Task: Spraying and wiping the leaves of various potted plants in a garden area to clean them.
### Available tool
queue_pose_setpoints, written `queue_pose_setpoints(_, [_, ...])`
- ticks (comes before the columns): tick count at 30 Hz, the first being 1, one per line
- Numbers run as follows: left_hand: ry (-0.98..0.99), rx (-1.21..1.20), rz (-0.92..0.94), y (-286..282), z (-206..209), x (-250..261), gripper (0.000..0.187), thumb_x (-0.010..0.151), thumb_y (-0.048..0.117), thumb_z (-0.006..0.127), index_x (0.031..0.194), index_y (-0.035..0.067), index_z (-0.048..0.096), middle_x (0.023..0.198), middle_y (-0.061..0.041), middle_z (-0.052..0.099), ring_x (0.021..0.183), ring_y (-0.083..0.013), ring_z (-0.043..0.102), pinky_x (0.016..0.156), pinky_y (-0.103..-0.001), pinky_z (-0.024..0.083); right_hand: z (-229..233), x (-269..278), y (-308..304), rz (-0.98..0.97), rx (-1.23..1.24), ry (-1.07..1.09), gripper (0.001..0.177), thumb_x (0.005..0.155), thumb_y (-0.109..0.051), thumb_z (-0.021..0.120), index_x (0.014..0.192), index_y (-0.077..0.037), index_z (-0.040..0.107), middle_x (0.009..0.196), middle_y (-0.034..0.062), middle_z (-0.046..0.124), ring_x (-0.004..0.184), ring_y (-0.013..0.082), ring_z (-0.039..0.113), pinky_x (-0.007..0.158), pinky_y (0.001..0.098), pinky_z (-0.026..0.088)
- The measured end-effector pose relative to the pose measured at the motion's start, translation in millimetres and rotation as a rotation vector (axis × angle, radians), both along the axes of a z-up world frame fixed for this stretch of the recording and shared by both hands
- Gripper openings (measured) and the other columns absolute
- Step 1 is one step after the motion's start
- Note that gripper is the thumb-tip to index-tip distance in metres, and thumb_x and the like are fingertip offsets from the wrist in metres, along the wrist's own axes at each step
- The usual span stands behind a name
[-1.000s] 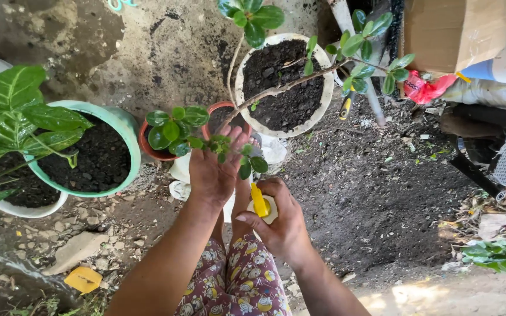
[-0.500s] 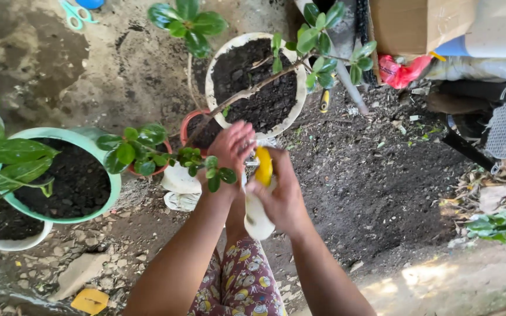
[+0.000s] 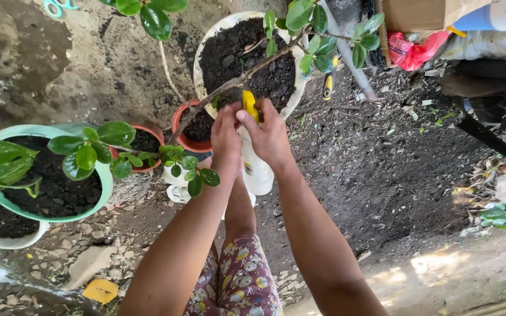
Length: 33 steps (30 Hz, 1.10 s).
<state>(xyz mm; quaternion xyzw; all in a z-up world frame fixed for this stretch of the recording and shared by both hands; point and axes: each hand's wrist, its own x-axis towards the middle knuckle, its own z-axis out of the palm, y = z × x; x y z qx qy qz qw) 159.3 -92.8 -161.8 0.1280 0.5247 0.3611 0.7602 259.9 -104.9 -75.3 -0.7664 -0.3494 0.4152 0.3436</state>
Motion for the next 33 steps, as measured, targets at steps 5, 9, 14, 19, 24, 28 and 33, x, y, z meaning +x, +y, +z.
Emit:
queue_pose_setpoints(5, [0.256, -0.074, -0.315, -39, 1, -30, 0.051, 0.111, 0.042, 0.033, 0.143, 0.006, 0.050, 0.137, -0.007, 0.059, 0.128, -0.0163, 0.055, 0.106, -0.027, 0.041, -2, -14, -7, -0.041, -0.047, 0.030, 0.053, 0.096, -0.037, 0.073, 0.130, 0.000, 0.055, 0.106, 0.0129, 0.070, 0.097, 0.0199, 0.067, 0.087, 0.0356, 0.056])
queue_pose_setpoints(9, [0.426, 0.251, -0.252, -51, -16, -38, 0.061, 0.111, 0.047, 0.033, 0.145, -0.001, 0.051, 0.143, -0.017, 0.060, 0.135, -0.0242, 0.056, 0.112, -0.032, 0.044, 0, -25, -15, 0.054, 0.104, 0.005, 0.071, 0.090, -0.039, 0.081, 0.138, 0.001, 0.049, 0.113, 0.0168, 0.064, 0.105, 0.0267, 0.062, 0.092, 0.0397, 0.051])
queue_pose_setpoints(14, [0.317, 0.034, -0.208, -62, -51, -38, 0.066, 0.110, 0.049, 0.026, 0.148, -0.001, 0.045, 0.144, -0.017, 0.056, 0.136, -0.0223, 0.053, 0.111, -0.031, 0.043, -11, -35, -7, -0.058, -0.174, 0.099, 0.069, 0.087, -0.048, 0.081, 0.125, 0.003, 0.055, 0.104, 0.0133, 0.065, 0.096, 0.0275, 0.064, 0.084, 0.0403, 0.053])
queue_pose_setpoints(19, [0.311, -0.170, -0.293, -29, -3, -29, 0.071, 0.107, 0.052, 0.022, 0.140, -0.002, 0.054, 0.133, -0.018, 0.066, 0.121, -0.0255, 0.065, 0.097, -0.033, 0.051, -28, -36, -5, -0.114, -0.114, -0.105, 0.063, 0.085, -0.049, 0.080, 0.116, 0.004, 0.065, 0.106, 0.0173, 0.059, 0.091, 0.0310, 0.063, 0.079, 0.0426, 0.054])
queue_pose_setpoints(24, [0.221, -0.123, -0.222, -29, -5, -24, 0.067, 0.106, 0.051, 0.026, 0.144, 0.001, 0.050, 0.135, -0.015, 0.063, 0.123, -0.0227, 0.061, 0.099, -0.032, 0.049, -34, -31, -3, -0.128, -0.075, -0.091, 0.064, 0.084, -0.051, 0.080, 0.114, 0.004, 0.066, 0.108, 0.0183, 0.057, 0.092, 0.0323, 0.062, 0.079, 0.0431, 0.055])
queue_pose_setpoints(28, [0.105, -0.096, -0.177, -42, -36, -24, 0.067, 0.109, 0.048, 0.027, 0.140, -0.006, 0.052, 0.130, -0.020, 0.064, 0.117, -0.0278, 0.063, 0.097, -0.036, 0.051, -37, -22, -2, -0.161, -0.088, -0.066, 0.067, 0.082, -0.053, 0.080, 0.114, 0.003, 0.067, 0.108, 0.0183, 0.055, 0.092, 0.0319, 0.062, 0.079, 0.0428, 0.055])
queue_pose_setpoints(33, [0.139, -0.130, -0.208, -41, -17, -19, 0.068, 0.106, 0.048, 0.025, 0.146, -0.001, 0.047, 0.136, -0.015, 0.062, 0.123, -0.0243, 0.061, 0.101, -0.033, 0.048, -42, -20, -10, -0.136, -0.136, -0.073, 0.067, 0.082, -0.054, 0.081, 0.114, 0.003, 0.066, 0.108, 0.0185, 0.054, 0.095, 0.0326, 0.060, 0.083, 0.0430, 0.053])
